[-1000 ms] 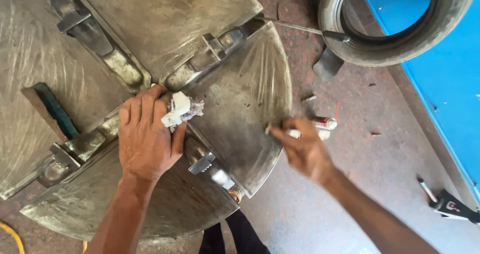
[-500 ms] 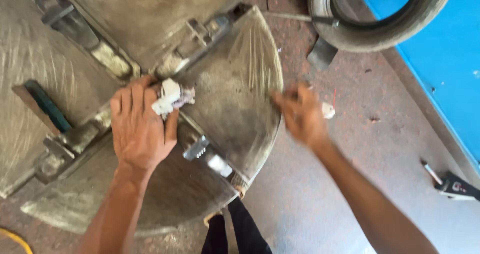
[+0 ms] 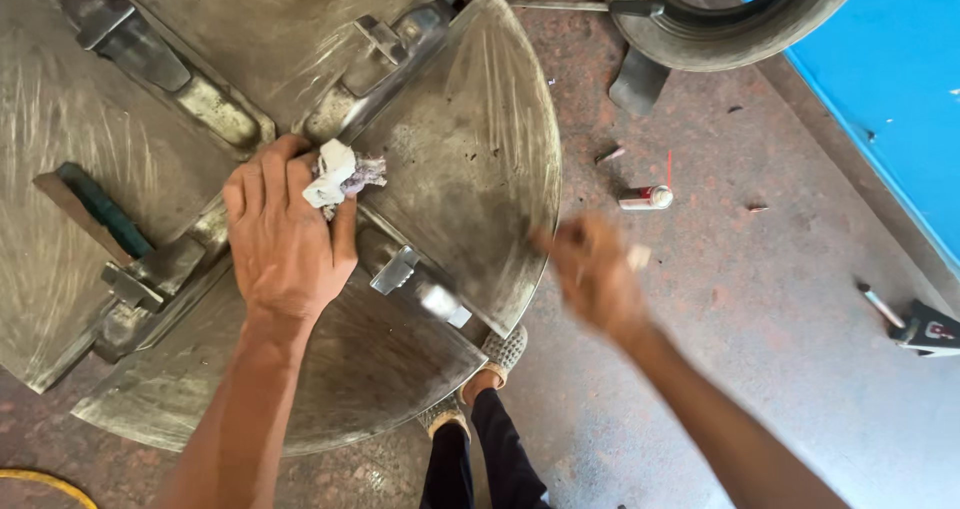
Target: The person scrubs and wipes a large circular metal plate with multiple clamps using a rag and a small brush. They repeatedly rub the surface and crevices of the clamps to remove dirt and grime.
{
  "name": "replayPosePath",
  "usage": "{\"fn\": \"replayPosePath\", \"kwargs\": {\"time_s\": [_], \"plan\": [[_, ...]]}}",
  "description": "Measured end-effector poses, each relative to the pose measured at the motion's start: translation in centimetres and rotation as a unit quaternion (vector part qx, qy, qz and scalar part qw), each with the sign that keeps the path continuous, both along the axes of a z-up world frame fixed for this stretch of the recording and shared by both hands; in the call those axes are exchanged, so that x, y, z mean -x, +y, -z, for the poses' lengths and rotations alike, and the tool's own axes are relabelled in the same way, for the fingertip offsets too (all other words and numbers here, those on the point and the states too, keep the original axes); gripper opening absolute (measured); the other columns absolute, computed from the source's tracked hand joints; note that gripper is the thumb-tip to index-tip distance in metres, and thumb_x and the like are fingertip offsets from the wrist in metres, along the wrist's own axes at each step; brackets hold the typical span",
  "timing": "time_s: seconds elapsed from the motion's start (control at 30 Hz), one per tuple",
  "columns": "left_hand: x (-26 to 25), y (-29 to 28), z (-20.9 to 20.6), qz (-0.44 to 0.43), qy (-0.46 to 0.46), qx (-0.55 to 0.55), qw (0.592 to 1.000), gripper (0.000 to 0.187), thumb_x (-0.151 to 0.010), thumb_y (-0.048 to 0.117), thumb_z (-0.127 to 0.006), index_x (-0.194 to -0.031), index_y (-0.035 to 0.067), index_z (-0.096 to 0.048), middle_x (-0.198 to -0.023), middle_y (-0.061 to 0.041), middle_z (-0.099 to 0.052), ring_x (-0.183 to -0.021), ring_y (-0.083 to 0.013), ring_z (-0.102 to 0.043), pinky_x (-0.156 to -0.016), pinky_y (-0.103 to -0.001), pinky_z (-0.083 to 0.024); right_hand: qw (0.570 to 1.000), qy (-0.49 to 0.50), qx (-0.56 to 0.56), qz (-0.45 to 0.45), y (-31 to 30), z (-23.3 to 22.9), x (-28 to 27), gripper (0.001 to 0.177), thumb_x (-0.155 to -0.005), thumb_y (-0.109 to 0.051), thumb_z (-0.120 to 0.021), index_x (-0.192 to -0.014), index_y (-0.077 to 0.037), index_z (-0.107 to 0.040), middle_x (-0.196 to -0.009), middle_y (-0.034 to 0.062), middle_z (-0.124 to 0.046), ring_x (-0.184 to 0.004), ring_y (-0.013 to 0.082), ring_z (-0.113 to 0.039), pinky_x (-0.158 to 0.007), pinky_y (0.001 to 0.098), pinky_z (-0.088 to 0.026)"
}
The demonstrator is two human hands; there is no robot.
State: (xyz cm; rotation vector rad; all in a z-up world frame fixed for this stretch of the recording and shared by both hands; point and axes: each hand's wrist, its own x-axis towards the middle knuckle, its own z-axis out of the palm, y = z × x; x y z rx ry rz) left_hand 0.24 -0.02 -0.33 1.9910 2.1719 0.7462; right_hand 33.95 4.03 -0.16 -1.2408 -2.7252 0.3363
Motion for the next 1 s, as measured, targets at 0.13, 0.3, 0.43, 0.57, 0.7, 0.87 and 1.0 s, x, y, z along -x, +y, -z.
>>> {"fn": "replayPosePath", "kwargs": {"time_s": [0.13, 0.3, 0.43, 0.57, 0.7, 0.87, 1.0], "plan": [[0.4, -0.4, 0.4, -0.011, 0.011, 0.011, 1.000, 0.050, -0.090, 0.025, -0.077, -0.126, -0.005, -0.058, -0.140, -0.018, -0.054, -0.130, -0.0350, -0.048, -0.112, -0.047, -0.032, 0.990, 0.134, -0.008, -0.037, 0.7, 1.4, 0.5, 0.038, -0.096, 0.001, -0.070, -0.128, -0.019, -0.075, -0.094, 0.0043, -0.062, -0.083, 0.0188, -0.058, -0.072, 0.0343, -0.051], [0.5, -0.2, 1.0, -0.014, 0.037, 0.034, 0.999, 0.053, -0.090, 0.028, -0.077, -0.126, -0.006, -0.058, -0.138, -0.019, -0.054, -0.128, -0.0349, -0.049, -0.110, -0.046, -0.033, 0.996, 0.063, 0.025, 0.049, 7.8, 2.4, 1.7, 0.034, -0.096, -0.003, -0.071, -0.125, -0.018, -0.076, -0.098, 0.0104, -0.062, -0.085, 0.0211, -0.057, -0.067, 0.0348, -0.051], [0.3, -0.3, 0.1, -0.017, 0.014, 0.026, 0.999, 0.049, -0.089, 0.026, -0.076, -0.125, -0.003, -0.059, -0.138, -0.016, -0.055, -0.128, -0.0343, -0.049, -0.110, -0.045, -0.033, 0.992, 0.116, 0.015, -0.043, 0.6, 0.1, 0.9, 0.034, -0.098, -0.004, -0.065, -0.126, -0.020, -0.075, -0.099, 0.0056, -0.065, -0.091, 0.0197, -0.059, -0.079, 0.0362, -0.052], [0.4, 0.0, 0.3, -0.015, 0.029, 0.020, 0.999, 0.055, -0.089, 0.029, -0.077, -0.127, -0.006, -0.058, -0.138, -0.019, -0.055, -0.128, -0.0342, -0.050, -0.110, -0.046, -0.033, 0.998, 0.058, 0.021, -0.001, 9.6, 1.2, 2.0, 0.022, -0.101, -0.013, -0.066, -0.120, -0.018, -0.076, -0.090, 0.0091, -0.061, -0.079, 0.0222, -0.057, -0.066, 0.0386, -0.046], [0.3, 0.3, -0.1, -0.015, 0.006, 0.037, 0.999, 0.051, -0.089, 0.028, -0.076, -0.127, -0.003, -0.060, -0.137, -0.018, -0.055, -0.127, -0.0344, -0.050, -0.110, -0.045, -0.034, 0.996, 0.089, 0.022, -0.025, 9.4, 1.2, 2.2, 0.032, -0.097, -0.003, -0.062, -0.125, -0.012, -0.076, -0.098, 0.0110, -0.062, -0.093, 0.0247, -0.061, -0.078, 0.0369, -0.052], [0.2, 0.2, -0.6, -0.024, 0.003, 0.040, 0.999, 0.049, -0.088, 0.027, -0.075, -0.126, 0.000, -0.060, -0.140, -0.016, -0.056, -0.130, -0.0330, -0.050, -0.111, -0.045, -0.034, 0.761, 0.416, 0.467, 0.174, 3.2, 0.4, 3.0, 0.013, -0.094, -0.015, -0.065, -0.105, -0.011, -0.071, -0.106, 0.0056, -0.066, -0.109, 0.0205, -0.068, -0.085, 0.0307, -0.062], [0.3, -0.1, -0.1, -0.024, 0.024, 0.052, 0.998, 0.055, -0.089, 0.031, -0.075, -0.127, -0.004, -0.059, -0.139, -0.018, -0.055, -0.129, -0.0335, -0.050, -0.110, -0.046, -0.034, 0.967, 0.057, 0.210, 0.135, 12.4, 1.1, 4.8, 0.018, -0.103, -0.021, -0.064, -0.118, -0.012, -0.068, -0.096, 0.0130, -0.063, -0.081, 0.0240, -0.059, -0.058, 0.0267, -0.049]]}}
